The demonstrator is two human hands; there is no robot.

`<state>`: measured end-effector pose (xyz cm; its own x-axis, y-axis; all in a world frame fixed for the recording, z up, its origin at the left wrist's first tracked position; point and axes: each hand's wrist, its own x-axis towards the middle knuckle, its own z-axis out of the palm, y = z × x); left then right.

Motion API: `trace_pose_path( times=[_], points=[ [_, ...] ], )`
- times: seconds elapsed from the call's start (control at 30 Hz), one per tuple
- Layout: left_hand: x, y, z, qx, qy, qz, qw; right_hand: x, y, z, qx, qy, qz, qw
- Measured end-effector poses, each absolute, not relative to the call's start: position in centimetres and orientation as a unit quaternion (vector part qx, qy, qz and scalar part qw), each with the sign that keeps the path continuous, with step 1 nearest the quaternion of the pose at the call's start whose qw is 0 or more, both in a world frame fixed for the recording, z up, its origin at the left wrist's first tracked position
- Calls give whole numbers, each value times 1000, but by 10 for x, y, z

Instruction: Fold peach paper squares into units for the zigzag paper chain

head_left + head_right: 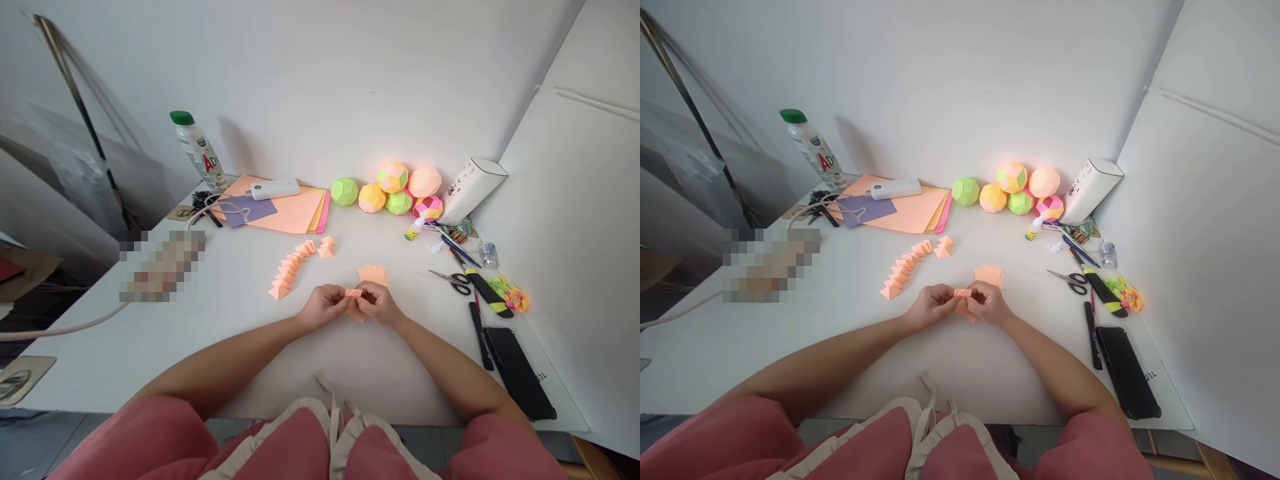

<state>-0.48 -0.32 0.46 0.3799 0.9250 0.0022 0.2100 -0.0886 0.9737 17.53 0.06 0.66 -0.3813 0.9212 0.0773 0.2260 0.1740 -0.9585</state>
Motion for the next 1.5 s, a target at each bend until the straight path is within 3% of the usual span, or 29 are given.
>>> trace_pose_path(
  times=[0.5,0.97,1.23,1.5],
  points=[
    [-7,-1,12,599,415,359,584,178,1,4,-429,-611,533,399],
    [-7,3,6,552,385,387,631,175,0,1,-376,-692,429,442],
    [-6,2,0,577,378,380,616,172,0,-3,-352,-750,323,457],
    [-7,1,-3,647,407,348,542,171,0,-2,-361,-745,343,444]
  ],
)
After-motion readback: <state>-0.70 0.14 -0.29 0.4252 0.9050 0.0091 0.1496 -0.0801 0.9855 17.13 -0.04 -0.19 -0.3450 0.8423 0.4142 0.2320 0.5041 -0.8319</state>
